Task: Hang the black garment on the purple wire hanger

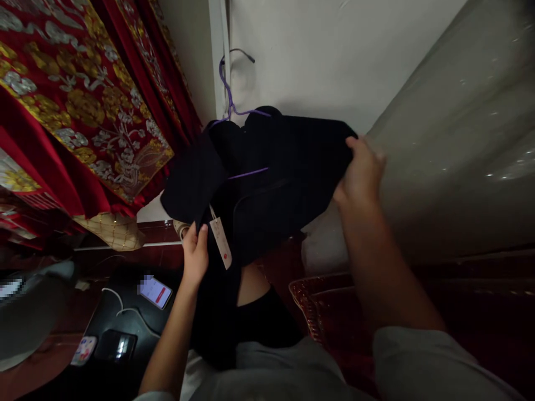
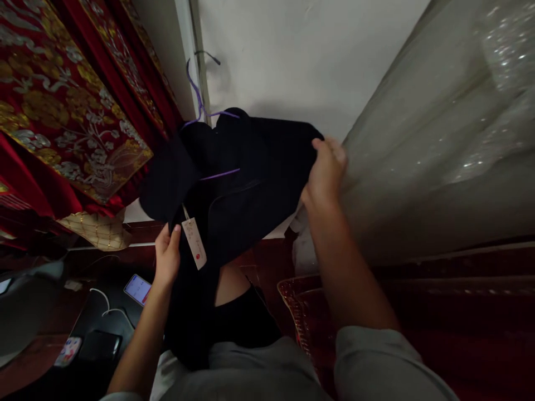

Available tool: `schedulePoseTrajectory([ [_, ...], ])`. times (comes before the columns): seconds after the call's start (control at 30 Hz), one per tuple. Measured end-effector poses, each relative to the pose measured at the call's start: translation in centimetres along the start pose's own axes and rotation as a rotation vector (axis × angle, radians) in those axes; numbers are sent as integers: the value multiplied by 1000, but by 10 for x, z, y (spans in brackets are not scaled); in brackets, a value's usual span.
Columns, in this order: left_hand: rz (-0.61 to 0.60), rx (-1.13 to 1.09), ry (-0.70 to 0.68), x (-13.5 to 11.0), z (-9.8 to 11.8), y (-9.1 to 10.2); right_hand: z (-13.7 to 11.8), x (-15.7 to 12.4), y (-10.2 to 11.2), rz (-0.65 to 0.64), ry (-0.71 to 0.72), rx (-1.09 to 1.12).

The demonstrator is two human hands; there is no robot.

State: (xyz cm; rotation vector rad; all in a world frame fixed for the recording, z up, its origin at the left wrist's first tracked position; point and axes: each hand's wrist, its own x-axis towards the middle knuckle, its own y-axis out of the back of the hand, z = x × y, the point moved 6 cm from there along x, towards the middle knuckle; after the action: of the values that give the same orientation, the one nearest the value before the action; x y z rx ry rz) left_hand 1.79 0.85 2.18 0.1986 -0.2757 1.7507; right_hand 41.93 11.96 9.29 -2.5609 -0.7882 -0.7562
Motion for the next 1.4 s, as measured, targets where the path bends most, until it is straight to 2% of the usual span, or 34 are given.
schedulePoseTrajectory([
  [0.07, 32, -95, 57, -22, -3, 1, -22, -25, 18, 146, 34, 35],
  [0.13, 65, -187, 86, -39, -1, -3, -56, -68, 26, 163, 124, 112],
  [0.17, 74, -223, 94, -46, 2, -6, -67, -95, 25, 109, 73, 160],
  [0.2, 79, -248, 99, -52, 5, -9, -74, -125, 20, 8, -29, 173],
  [0.23, 78, -258, 101, -57, 9, -12, -77, -156, 12, -148, -155, 164],
  [0.3, 50, -242, 87, -64, 19, -18, -76, -221, -10, -558, -384, 152],
  [0.37, 21, -198, 56, -67, 27, -20, -70, -272, -21, -952, -571, 197],
  [0.4, 24, -179, 37, -67, 30, -20, -67, -287, -22, -1104, -628, 210],
  [0.47, 78, -166, 3, -65, 32, -16, -59, -298, -15, -1312, -695, 159],
  [0.57, 158, -178, -6, -61, 27, -12, -50, -289, 1, -1446, -793, 32],
  [0.63, 148, -167, 13, -59, 25, -16, -54, -285, 5, -1481, -845, 100],
  [0.7, 118, -137, 22, -58, 26, -22, -65, -283, 2, -1477, -836, 249],
  [0.83, 56, -96, 18, -59, 35, -34, -78, -279, -4, -1305, -814, 413],
  [0.97, 12, -131, 20, -59, 36, -44, -74, -280, -3, -1196, -890, 407],
  [1.07, -3, -140, 6, -59, 34, -47, -66, -284, -1, -1183, -945, 403],
  [1.2, 38, -109, -11, -58, 32, -44, -57, -286, 0, -1170, -985, 412],
  [1.4, 57, -91, -62, -58, 37, -42, -65, -284, -3, -1142, -971, 458],
])
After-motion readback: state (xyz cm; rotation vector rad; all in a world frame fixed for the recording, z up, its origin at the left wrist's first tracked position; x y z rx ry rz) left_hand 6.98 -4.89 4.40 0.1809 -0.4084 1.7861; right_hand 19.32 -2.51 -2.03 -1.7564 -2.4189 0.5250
